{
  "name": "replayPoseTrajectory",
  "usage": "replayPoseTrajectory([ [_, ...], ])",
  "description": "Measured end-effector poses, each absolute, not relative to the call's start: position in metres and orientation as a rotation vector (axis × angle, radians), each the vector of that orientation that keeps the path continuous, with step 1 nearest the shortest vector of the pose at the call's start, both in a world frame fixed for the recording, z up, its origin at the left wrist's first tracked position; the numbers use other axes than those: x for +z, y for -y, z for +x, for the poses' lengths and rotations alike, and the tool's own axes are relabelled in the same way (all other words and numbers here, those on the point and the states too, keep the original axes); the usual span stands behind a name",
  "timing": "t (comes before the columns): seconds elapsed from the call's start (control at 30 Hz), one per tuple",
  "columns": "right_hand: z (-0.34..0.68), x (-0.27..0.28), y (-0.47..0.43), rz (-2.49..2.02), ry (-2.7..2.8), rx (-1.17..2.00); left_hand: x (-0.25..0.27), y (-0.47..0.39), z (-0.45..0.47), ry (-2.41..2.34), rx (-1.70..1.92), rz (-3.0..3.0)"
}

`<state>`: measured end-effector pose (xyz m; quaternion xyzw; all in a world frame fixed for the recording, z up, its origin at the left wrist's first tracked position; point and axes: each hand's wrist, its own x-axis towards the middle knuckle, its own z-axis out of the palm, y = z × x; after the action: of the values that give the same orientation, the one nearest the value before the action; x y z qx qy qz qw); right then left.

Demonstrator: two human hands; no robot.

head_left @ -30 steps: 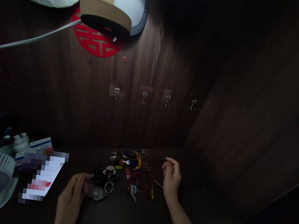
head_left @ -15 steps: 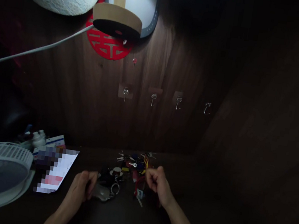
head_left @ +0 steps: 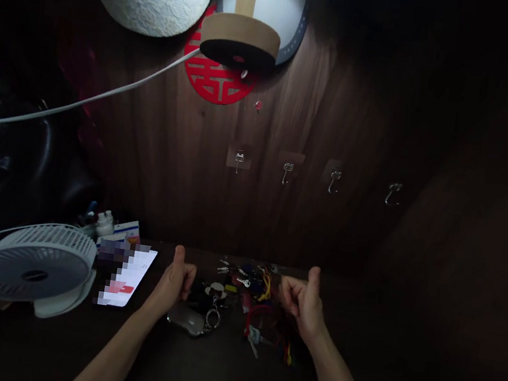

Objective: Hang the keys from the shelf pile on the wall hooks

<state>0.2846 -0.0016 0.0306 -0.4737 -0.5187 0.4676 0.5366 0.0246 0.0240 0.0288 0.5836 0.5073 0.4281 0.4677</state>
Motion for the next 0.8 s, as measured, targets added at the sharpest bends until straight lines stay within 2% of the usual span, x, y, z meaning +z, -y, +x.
replayPoseTrajectory([
  [0.8,0.257,0.018,-0.007,-1.247,1.345,1.016,0.021,-0.026,0.018,-1.285,1.029,1.596],
])
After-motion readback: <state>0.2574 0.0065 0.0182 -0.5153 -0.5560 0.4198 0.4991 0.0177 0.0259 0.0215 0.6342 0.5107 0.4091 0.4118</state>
